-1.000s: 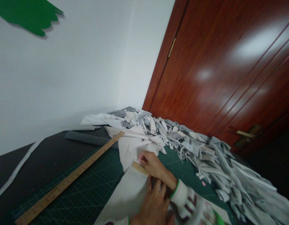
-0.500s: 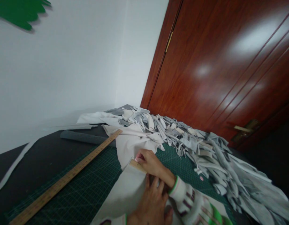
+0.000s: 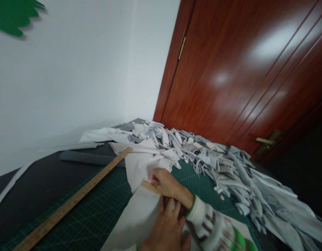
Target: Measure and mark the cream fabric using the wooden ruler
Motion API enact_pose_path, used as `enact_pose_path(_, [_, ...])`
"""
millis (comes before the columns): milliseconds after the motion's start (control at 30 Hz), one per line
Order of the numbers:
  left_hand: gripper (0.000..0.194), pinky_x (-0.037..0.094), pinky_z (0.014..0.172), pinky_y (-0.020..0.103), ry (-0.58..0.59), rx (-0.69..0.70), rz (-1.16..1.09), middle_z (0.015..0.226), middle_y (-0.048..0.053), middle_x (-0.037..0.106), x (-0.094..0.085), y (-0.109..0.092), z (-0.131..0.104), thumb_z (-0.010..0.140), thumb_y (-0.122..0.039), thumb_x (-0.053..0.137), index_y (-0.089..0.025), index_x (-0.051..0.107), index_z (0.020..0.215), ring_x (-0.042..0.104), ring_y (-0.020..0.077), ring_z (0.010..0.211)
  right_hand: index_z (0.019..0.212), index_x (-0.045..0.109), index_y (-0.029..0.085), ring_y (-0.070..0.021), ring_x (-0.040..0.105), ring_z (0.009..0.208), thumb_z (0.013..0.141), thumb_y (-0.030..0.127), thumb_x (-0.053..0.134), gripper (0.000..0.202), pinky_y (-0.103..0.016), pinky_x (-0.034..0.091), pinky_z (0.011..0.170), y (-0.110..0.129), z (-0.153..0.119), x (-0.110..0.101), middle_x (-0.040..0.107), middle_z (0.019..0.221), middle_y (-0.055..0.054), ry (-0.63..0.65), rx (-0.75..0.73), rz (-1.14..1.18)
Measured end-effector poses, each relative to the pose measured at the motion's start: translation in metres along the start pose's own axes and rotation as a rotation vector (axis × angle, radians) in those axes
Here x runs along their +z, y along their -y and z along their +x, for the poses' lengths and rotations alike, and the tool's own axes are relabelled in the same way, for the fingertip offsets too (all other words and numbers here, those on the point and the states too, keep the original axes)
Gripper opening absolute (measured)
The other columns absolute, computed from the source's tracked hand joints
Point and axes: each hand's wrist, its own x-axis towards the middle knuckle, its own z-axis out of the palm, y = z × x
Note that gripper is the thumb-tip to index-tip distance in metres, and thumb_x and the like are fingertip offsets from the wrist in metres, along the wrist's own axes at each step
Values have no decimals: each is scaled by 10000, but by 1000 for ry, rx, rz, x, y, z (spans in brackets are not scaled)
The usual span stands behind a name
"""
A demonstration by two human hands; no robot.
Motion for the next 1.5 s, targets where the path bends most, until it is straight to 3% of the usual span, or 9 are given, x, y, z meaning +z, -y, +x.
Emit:
enact_pose_path(200, [662,233,1128,676,-18,2,-10,1494,145,433,2,1,1,839,-374,573,-216,429,1465,301,412,1398,831,647,144,-171,586,817,840,93,558,103,-257,394,740,-4,-14,-11,675,862,-75,68,10,-92])
enact_pose_path(300, [720,199,1144,675,-18,8,-31,1519,133,403,3,2,1,825,-342,578,-217,364,1501,272,418,1414,834,656,141,-168,582,816,823,88,580,93,-256,387,746,-10,-25,-18,679,869,-78,100,21,-119])
enact_pose_path(500, [714,200,1143,678,37,-39,-33,1559,155,341,-1,-1,-1,818,-326,582,-193,387,1492,239,450,1425,801,655,135,-147,564,759,790,64,565,115,-235,377,702,-22,-45,-30,679,824,-65,143,44,-132])
enact_pose_path(800, [627,236,1127,675,46,-41,30,1512,193,409,-2,-3,-1,858,-324,560,-177,449,1457,303,440,1409,775,640,143,-141,547,736,771,83,574,89,-231,376,691,-30,-66,-42,662,793,-52,157,67,-140])
enact_pose_path(1033, [617,266,1116,661,35,-64,25,1482,221,447,-7,-6,1,920,-490,490,-163,482,1443,374,430,1368,779,634,140,-137,536,740,829,111,582,78,-229,362,681,-34,-84,-49,655,795,-48,151,118,-149])
enact_pose_path(1233, [633,334,1078,638,15,-44,131,1441,203,505,-10,-7,2,844,-329,567,-170,474,1450,442,417,1316,775,623,141,-134,532,729,835,64,550,122,-228,346,659,-30,-99,-58,657,811,-57,170,180,-196])
enact_pose_path(1500, [594,337,1077,622,-9,-36,155,1410,196,538,-9,-6,2,854,-339,550,-178,513,1424,480,389,1284,810,629,131,-148,553,749,850,53,522,139,-236,351,661,-35,-117,-66,664,841,-81,198,242,-260])
